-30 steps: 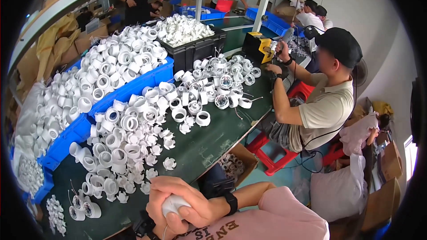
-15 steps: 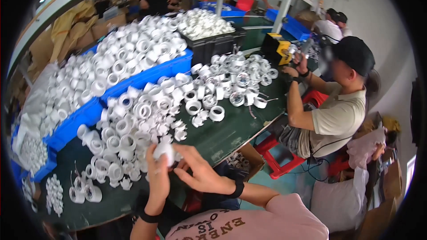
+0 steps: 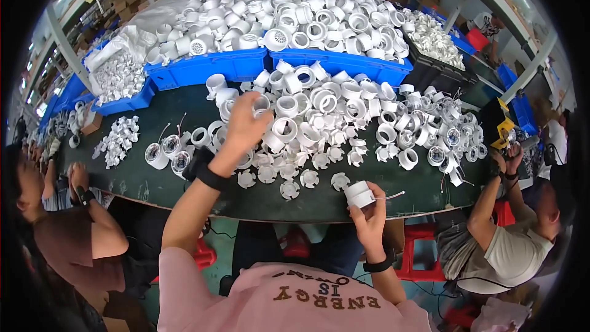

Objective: The person picks up a white plastic housing and a camera lens assembly by hand, fits the lens into the housing, and presses them together. They then set the assembled unit aside on the table and repeat the process with other components.

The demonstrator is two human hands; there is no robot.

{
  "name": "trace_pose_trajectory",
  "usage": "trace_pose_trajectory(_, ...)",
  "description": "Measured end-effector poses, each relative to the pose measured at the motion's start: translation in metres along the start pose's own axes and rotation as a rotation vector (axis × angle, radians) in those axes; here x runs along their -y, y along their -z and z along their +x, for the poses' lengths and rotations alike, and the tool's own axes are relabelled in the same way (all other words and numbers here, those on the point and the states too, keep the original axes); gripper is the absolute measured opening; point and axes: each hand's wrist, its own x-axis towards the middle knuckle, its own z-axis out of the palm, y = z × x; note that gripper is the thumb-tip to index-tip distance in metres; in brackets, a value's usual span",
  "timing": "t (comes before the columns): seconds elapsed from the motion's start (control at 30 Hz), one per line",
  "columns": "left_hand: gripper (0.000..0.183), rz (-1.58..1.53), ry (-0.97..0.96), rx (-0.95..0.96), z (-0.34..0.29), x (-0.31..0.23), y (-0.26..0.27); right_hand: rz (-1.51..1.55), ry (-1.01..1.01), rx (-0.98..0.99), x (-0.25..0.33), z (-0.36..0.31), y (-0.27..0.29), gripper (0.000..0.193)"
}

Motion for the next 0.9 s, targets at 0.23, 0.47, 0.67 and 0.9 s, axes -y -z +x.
trace_pose_trajectory(0.23,0.062,0.567,0.626,-0.113,0.072,0.113,0.049,-0.013,0.02,0.039,-0.002,-0.006,-0.001,0.061)
trace_pose_trajectory(0.47,0.045,-0.286,0.602,0.161,0.085,0.128,0.027,-0.006,-0.03,0.022,-0.002,0.0,0.004,0.062)
trace_pose_trajectory(0.67,0.029,-0.576,0.47,-0.093,0.076,0.111,0.023,-0.204,0.052,0.002,-0.009,-0.001,0.01,0.061)
trace_pose_trajectory(0.9,0.042,-1.058,0.735,-0.046,0.083,0.091,0.056,0.061,-0.106,0.059,-0.002,-0.002,0.009,0.06)
